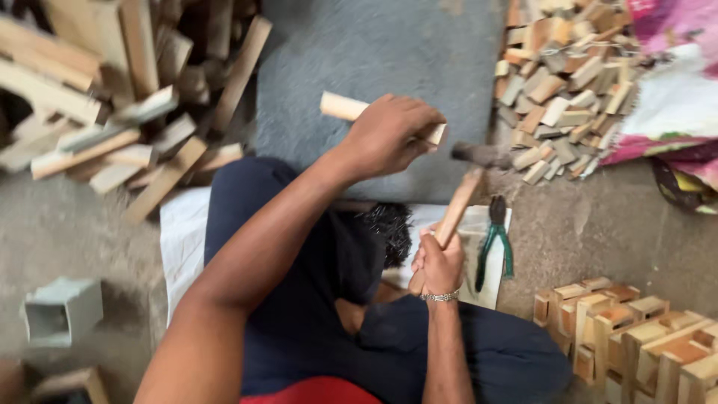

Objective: The person assembles small rectangular wooden frames by hand, using a hammer to drive nails into the joints. They repeatedly pick up wooden pieces, align them, hammer nails, and place the finished frames aside.

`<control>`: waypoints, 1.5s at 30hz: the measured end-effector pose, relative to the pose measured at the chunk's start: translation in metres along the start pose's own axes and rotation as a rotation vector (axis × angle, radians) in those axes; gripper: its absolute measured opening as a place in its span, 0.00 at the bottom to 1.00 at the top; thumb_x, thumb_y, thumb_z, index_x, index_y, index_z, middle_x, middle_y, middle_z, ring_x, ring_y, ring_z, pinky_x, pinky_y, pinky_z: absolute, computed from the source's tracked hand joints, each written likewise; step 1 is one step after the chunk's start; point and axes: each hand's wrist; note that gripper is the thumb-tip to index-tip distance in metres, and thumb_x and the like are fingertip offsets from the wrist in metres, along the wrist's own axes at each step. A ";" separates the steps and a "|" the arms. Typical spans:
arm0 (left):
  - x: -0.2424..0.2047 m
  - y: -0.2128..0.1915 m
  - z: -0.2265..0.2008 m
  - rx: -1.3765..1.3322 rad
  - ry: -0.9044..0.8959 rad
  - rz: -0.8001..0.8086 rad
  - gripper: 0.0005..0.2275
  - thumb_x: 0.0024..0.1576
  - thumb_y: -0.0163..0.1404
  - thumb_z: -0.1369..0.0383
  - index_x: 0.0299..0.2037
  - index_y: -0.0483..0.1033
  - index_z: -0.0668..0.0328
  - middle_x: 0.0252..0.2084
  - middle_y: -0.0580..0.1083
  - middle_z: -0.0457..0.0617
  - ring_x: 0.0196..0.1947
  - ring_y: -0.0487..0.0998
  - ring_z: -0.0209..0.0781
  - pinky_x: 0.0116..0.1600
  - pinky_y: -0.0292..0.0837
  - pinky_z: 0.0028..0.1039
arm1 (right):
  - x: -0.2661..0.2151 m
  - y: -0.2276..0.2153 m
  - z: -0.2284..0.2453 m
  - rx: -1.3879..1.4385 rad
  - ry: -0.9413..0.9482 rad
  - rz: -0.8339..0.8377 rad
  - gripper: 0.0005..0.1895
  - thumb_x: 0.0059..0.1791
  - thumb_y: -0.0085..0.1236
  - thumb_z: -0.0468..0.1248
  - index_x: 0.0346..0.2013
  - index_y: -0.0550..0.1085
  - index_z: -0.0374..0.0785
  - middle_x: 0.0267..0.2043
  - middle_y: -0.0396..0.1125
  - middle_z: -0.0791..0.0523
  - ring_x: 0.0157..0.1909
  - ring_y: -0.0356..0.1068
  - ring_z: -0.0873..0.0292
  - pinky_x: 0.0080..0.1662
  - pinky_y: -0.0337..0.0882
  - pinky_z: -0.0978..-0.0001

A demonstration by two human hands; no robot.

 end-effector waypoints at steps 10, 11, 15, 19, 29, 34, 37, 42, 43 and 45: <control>-0.021 -0.040 0.017 0.280 -0.374 -0.018 0.05 0.50 0.60 0.73 0.36 0.80 0.56 0.41 0.80 0.53 0.44 0.79 0.58 0.47 0.73 0.45 | 0.040 -0.013 -0.051 0.199 0.187 0.086 0.11 0.49 0.60 0.34 0.38 0.65 0.41 0.19 0.59 0.61 0.15 0.59 0.65 0.19 0.64 0.70; -0.026 -0.040 0.025 0.325 -0.375 -0.022 0.06 0.49 0.60 0.72 0.36 0.79 0.56 0.39 0.79 0.54 0.42 0.79 0.59 0.45 0.73 0.45 | 0.043 -0.010 -0.056 0.165 0.183 0.074 0.11 0.49 0.61 0.34 0.37 0.65 0.41 0.19 0.59 0.60 0.15 0.59 0.65 0.19 0.64 0.70; -0.034 -0.018 0.048 0.475 -0.457 0.061 0.05 0.58 0.57 0.66 0.32 0.79 0.55 0.36 0.77 0.56 0.42 0.78 0.59 0.46 0.72 0.46 | 0.050 -0.022 -0.072 0.039 0.125 0.027 0.11 0.48 0.62 0.33 0.36 0.67 0.37 0.20 0.61 0.59 0.16 0.62 0.63 0.20 0.67 0.68; -0.042 -0.038 0.048 0.543 -0.329 -0.087 0.10 0.49 0.57 0.71 0.40 0.77 0.60 0.39 0.74 0.62 0.43 0.76 0.64 0.41 0.73 0.47 | 0.053 -0.010 -0.078 -0.034 0.089 0.044 0.12 0.49 0.63 0.34 0.37 0.67 0.35 0.21 0.62 0.57 0.17 0.64 0.61 0.20 0.68 0.66; -0.080 -0.113 0.112 0.925 -0.701 -0.195 0.17 0.47 0.62 0.67 0.42 0.70 0.65 0.43 0.74 0.60 0.47 0.76 0.59 0.44 0.75 0.45 | 0.050 -0.006 -0.073 -0.011 0.071 0.054 0.15 0.48 0.62 0.35 0.42 0.65 0.36 0.23 0.63 0.57 0.19 0.65 0.61 0.22 0.69 0.66; -0.076 -0.106 0.104 0.936 -0.665 -0.296 0.10 0.56 0.58 0.67 0.43 0.72 0.59 0.42 0.76 0.55 0.47 0.77 0.56 0.48 0.73 0.45 | 0.045 -0.014 -0.072 -0.075 0.046 0.042 0.15 0.49 0.63 0.36 0.43 0.66 0.34 0.23 0.64 0.56 0.20 0.67 0.61 0.23 0.71 0.67; -0.068 -0.115 0.073 0.582 -0.572 -0.567 0.12 0.60 0.52 0.69 0.52 0.73 0.64 0.42 0.75 0.57 0.42 0.76 0.53 0.46 0.73 0.43 | 0.043 -0.015 -0.073 -0.052 0.054 0.044 0.15 0.49 0.63 0.35 0.43 0.66 0.34 0.23 0.64 0.56 0.20 0.66 0.61 0.23 0.70 0.66; -0.042 -0.115 0.020 -0.964 -0.538 -0.784 0.16 0.67 0.38 0.68 0.63 0.67 0.63 0.43 0.75 0.56 0.37 0.78 0.45 0.45 0.81 0.37 | 0.039 -0.010 -0.069 -0.122 -0.034 -0.045 0.19 0.46 0.65 0.36 0.43 0.65 0.34 0.27 0.66 0.56 0.21 0.68 0.61 0.24 0.71 0.67; -0.039 -0.110 0.011 -1.173 -0.545 -0.774 0.17 0.67 0.36 0.67 0.63 0.66 0.64 0.45 0.75 0.56 0.37 0.77 0.44 0.45 0.80 0.36 | 0.034 -0.010 -0.066 -0.193 -0.072 -0.097 0.21 0.46 0.66 0.36 0.45 0.65 0.32 0.29 0.68 0.55 0.23 0.70 0.59 0.26 0.71 0.67; -0.031 -0.100 -0.003 -1.414 -0.493 -0.694 0.18 0.68 0.34 0.66 0.65 0.64 0.64 0.48 0.74 0.56 0.38 0.75 0.42 0.45 0.78 0.33 | 0.029 -0.007 -0.053 -0.474 -0.369 -0.264 0.26 0.44 0.69 0.36 0.49 0.65 0.31 0.36 0.69 0.52 0.32 0.71 0.54 0.34 0.72 0.63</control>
Point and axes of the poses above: each hand's wrist, its own x-axis towards the middle knuckle, its own y-axis out of the palm, z = x × y
